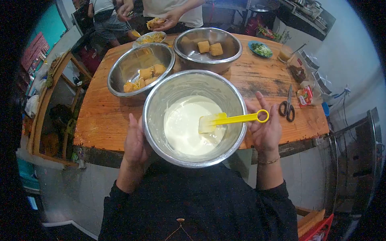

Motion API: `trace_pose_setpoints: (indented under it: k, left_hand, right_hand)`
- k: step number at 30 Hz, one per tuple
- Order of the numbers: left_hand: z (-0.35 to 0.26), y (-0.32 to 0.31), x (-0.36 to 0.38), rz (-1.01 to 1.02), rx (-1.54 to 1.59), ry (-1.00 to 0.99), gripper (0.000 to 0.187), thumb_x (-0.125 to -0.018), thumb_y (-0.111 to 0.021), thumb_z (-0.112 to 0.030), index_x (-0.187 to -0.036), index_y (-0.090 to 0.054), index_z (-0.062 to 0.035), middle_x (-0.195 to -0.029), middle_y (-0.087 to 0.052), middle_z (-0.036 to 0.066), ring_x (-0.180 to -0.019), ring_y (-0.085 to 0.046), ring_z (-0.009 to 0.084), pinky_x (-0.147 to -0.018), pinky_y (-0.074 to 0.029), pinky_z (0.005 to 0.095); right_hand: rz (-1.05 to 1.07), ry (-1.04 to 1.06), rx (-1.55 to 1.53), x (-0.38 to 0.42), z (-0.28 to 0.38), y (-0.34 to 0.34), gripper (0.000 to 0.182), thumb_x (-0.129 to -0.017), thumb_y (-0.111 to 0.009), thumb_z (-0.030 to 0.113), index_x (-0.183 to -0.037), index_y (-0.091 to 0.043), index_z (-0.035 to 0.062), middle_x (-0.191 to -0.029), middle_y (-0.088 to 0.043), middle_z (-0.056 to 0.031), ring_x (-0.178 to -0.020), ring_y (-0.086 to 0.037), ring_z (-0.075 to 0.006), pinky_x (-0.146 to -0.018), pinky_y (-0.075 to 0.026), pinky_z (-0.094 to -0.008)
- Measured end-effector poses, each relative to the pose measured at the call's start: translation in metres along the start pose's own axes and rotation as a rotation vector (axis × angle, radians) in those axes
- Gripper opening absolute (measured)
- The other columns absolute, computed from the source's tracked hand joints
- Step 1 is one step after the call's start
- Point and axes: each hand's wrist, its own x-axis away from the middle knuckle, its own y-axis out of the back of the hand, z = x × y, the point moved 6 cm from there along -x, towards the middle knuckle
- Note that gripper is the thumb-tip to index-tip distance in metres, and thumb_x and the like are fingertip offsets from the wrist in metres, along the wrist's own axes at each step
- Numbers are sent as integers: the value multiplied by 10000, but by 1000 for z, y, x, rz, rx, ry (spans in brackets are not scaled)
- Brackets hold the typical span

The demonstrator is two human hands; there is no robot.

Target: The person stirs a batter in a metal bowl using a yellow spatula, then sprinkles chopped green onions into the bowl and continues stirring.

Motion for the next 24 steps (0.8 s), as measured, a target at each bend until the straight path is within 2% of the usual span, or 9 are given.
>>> trace_pose_setpoints:
  k: [2,3,6,9,13,15,19,23,24]
  left_hand:
    - [2,-4,-2,-31,13,-14,794,-1023,-90,-605,-1543,-179,-11,-1520,-372,198,-1411,-373,274,-1171,-296,409]
    - [2,-5,-3,-46,19,-22,813,-1014,-79,-621,-1552,-151,-15,-1530,-356,196,-1424,-354,277,-1180,-282,410]
    - [2,-11,-7,10,18,-37,854,-992,-52,-656,-1562,-111,-22,-1559,-309,194,-1438,-331,285,-1190,-252,410]
    - [3,-17,-9,16,2,-17,899,-973,-64,-696,-1561,-125,-19,-1562,-309,189,-1444,-318,280,-1190,-240,412]
    - [12,-12,-11,76,-35,-3,948,-957,-94,-732,-1558,-136,1,-1574,-292,178,-1446,-309,267,-1185,-244,398]
    - [9,-4,-13,-2,-3,-100,886,-987,-111,-688,-1529,-214,5,-1524,-363,195,-1398,-378,269,-1165,-284,401]
    - [1,47,-11,-237,-196,-404,607,-1072,-238,-496,-1361,-433,0,-1295,-563,191,-1174,-568,238,-1047,-433,380]
    - [-2,57,-8,-389,-187,-421,187,-1051,-469,-187,-1112,-538,-24,-1009,-623,94,-876,-608,132,-833,-522,292]
    - [0,57,-9,-383,-216,-416,170,-1045,-486,-179,-1091,-542,-25,-993,-627,88,-866,-608,129,-825,-522,289]
  right_hand:
    - [229,7,-155,-3,-12,6,658,-1073,-209,463,-1486,-286,-44,-1235,-608,-280,-1133,-630,-315,-1000,-500,-418]
    - [49,22,-45,-1,-12,0,652,-1074,-205,458,-1474,-306,-47,-1241,-605,-280,-1129,-630,-287,-989,-505,-389]
    - [-7,40,-31,-5,-12,2,659,-1074,-210,463,-1466,-315,-55,-1205,-620,-259,-1096,-635,-279,-974,-508,-372]
    - [-5,35,-87,-11,-15,14,614,-1074,-289,436,-1431,-360,-59,-1142,-638,-219,-1043,-635,-267,-959,-504,-364]
    - [-212,174,175,-12,-7,25,520,-1056,-428,353,-1379,-414,-54,-1077,-647,-157,-988,-625,-214,-930,-498,-333]
    - [-299,205,281,-10,-4,30,462,-1044,-488,280,-1357,-430,-54,-1079,-644,-136,-983,-616,-180,-916,-493,-307]
    - [-190,227,363,-16,-17,60,361,-1026,-489,95,-1349,-455,-60,-1153,-613,-124,-1051,-589,-149,-926,-478,-271]
    - [-232,260,619,-3,-17,43,378,-1036,-469,88,-1376,-457,-77,-1252,-589,-150,-1131,-583,-186,-986,-469,-308]
    - [-221,260,608,-2,-18,44,377,-1034,-471,84,-1373,-459,-80,-1256,-587,-152,-1134,-582,-187,-986,-470,-309]
